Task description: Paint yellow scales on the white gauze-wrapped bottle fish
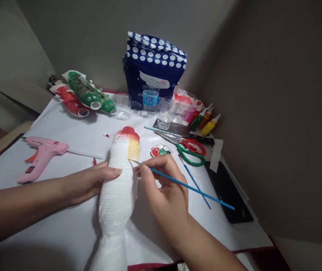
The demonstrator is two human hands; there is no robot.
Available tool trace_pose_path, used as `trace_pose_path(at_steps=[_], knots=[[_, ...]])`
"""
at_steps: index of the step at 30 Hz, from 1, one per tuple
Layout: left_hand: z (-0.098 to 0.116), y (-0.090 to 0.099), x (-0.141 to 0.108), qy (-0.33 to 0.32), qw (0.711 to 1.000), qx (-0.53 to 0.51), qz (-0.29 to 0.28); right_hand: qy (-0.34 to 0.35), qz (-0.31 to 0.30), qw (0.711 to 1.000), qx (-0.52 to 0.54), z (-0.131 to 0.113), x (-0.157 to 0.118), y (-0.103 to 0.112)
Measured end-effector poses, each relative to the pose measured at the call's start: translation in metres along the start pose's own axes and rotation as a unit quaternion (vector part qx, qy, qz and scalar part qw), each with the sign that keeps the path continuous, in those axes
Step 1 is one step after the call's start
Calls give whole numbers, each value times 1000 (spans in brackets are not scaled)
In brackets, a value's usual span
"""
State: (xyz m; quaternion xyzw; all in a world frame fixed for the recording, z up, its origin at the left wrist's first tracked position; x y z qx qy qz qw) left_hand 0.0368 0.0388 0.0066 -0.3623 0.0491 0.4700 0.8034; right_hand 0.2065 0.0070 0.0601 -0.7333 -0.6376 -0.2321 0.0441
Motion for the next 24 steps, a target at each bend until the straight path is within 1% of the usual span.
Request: trace_pose_path(at_steps=[3,8,13,19,24], knots=[[0,-1,0,-4,1000,6,-12,2,1,1000,3,0,0,0],[-1,0,0,-5,1000,7,-3,14,-4,1000,-14,0,0,0],[-1,-1,0,-6,1000,16,-23,11,-9,1000,-16,1,0,0],[-1,1,1,-3,1000,15,-15,5,4,1000,-12,-1,0,0],[-1,-1,1,-10,1000,12,-26,10,7,1000,-18,-2,1,-1]])
Point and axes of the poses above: each hand's wrist, its own x-axis towards the middle knuckle, its own y-axis out of the back of the hand, z = x × y, the point moved 4 cm from there along x, towards the middle knuckle, and after that the axes turned 8 degrees about -x, right-handed, at the moved point
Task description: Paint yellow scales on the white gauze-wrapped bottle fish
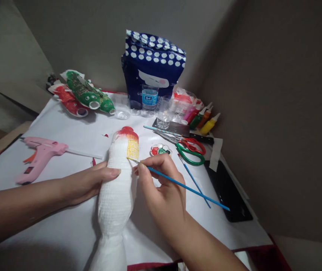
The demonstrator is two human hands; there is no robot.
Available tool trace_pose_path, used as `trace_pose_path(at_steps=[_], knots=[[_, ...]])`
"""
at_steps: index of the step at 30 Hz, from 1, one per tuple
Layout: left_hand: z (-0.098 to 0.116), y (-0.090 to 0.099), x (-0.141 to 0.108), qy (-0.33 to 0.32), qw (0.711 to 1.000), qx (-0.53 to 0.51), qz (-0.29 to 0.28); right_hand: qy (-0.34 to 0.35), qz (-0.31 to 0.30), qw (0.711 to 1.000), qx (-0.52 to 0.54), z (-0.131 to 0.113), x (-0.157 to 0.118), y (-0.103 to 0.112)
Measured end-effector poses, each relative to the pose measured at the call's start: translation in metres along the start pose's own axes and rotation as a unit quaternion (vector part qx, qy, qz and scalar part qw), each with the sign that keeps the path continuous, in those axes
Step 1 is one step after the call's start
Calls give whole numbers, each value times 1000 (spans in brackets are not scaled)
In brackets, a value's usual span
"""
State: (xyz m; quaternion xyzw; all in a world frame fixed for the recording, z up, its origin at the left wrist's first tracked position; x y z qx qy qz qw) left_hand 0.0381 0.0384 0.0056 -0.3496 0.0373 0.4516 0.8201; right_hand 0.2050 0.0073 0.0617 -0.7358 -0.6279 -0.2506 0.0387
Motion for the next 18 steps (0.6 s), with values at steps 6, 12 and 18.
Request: trace_pose_path(at_steps=[6,12,18], knots=[[-1,2,0,5,1000,-4,15,0,-9,1000,-3,2,0,-1],[-1,3,0,6,1000,1,7,-2,21,1000,1,1,-2,2],[1,5,-2,24,999,8,-29,-7,97,995,6,-4,7,37]])
Point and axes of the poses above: each hand's wrist, its own x-axis towards the middle knuckle, its own y-axis out of the back of the hand, z = x × y, the point moved 4 cm from there along x, towards the middle knuckle, and after that the axes turned 8 degrees about -x, right-handed, at the moved point
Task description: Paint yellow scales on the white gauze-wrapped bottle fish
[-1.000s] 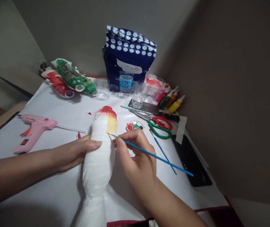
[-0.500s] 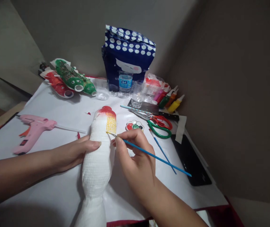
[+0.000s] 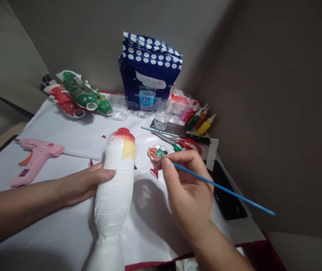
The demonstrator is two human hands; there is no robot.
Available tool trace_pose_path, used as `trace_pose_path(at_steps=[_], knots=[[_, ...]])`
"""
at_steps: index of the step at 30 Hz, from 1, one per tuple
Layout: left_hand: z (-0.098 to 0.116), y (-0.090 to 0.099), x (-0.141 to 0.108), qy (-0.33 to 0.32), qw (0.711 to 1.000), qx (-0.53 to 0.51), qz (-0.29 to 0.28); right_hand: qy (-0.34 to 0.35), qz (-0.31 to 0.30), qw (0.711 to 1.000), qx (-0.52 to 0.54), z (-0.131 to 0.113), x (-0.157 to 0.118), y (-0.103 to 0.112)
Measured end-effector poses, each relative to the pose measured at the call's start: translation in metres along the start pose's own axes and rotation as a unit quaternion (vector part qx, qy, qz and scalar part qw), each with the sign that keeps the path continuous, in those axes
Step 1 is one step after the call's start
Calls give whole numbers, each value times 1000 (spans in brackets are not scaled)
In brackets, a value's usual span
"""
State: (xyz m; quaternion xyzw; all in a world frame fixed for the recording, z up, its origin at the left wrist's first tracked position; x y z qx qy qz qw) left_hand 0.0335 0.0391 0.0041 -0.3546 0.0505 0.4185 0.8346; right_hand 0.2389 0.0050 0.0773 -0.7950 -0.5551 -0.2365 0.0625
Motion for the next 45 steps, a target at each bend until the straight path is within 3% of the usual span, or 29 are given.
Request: trace_pose_path(at_steps=[4,8,14,21,35,45], knots=[[-1,6,0,-1,1000,-11,12,-10,-77,989,-126,16,24,13],[-3,8,0,-1,1000,-11,9,-20,-145,970,-193,52,37,6],[1,4,2,-6,1000,-9,-22,-11,-181,949,-259,72,34,-3],[1,3,3,-2,998,0,-64,-18,-189,935,-299,74,35,2],[2,5,4,2,999,-9,-44,-11,-199,932,-304,76,35,3],[-2,10,5,6,999,-13,-51,11,-134,960,-245,67,34,4]])
Point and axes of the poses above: each hand's wrist, its own x-axis towards the middle knuckle, its own y-axis out of the back of the hand, z = x × y, the point moved 4 cm from there along x, towards the middle knuckle, and after that the axes turned 8 degrees about -x, right-handed, at the moved point
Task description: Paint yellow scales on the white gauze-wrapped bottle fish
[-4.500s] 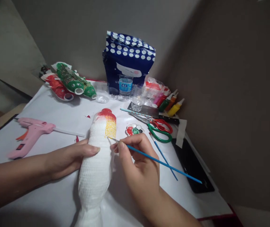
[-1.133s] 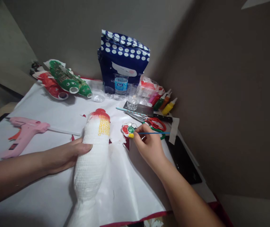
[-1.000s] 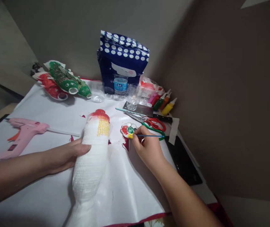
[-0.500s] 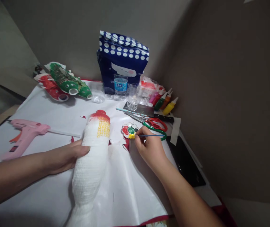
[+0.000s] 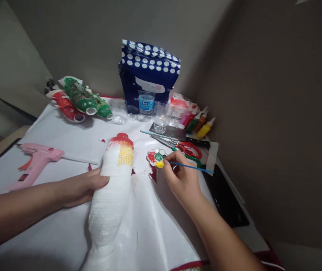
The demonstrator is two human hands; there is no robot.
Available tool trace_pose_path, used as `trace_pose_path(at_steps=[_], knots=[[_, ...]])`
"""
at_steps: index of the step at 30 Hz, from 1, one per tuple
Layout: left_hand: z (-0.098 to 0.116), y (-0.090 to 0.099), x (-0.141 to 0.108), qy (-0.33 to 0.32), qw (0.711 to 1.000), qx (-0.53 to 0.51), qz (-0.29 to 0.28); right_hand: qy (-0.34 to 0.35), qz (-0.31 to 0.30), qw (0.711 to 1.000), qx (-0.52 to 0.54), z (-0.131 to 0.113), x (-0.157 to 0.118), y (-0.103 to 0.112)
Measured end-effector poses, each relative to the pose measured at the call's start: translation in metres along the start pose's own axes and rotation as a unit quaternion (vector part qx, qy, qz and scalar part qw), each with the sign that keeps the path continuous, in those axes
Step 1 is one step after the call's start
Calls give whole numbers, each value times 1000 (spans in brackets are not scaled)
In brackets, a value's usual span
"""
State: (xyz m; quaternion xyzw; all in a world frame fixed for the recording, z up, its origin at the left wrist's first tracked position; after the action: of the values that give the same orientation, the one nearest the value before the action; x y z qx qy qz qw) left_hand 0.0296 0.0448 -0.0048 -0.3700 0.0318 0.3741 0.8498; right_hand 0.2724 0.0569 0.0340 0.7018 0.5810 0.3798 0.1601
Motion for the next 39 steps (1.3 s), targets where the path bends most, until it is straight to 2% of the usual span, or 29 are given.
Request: trace_pose_path(at_steps=[5,11,17,21,28,39], knots=[[0,0,-1,-5,1000,-3,1,41,46,996,67,-21,-10,2],[-2,3,-1,-10,1000,-6,5,13,62,991,115,-27,-21,6],[-3,8,-2,-21,1000,1,17,-15,41,966,254,-57,-25,21],[-2,5,-2,-27,999,16,12,-18,31,951,307,-82,-30,12],[0,1,-1,-49,999,20,4,-42,28,941,334,-88,-35,-19],[-2,-1,0,-77,996,24,-37,3,60,956,286,-90,-42,-22]])
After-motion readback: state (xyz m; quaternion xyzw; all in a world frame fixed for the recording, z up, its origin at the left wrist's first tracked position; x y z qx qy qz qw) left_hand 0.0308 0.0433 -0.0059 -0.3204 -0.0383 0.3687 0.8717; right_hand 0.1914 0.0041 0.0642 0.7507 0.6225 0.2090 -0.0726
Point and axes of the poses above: each hand's wrist, its own x-axis towards the middle knuckle, its own y-axis out of the back of the hand, z = x × y, the point moved 4 cm from there along x, towards the middle knuckle, and after that the axes turned 8 degrees about -x, right-handed, at the moved point
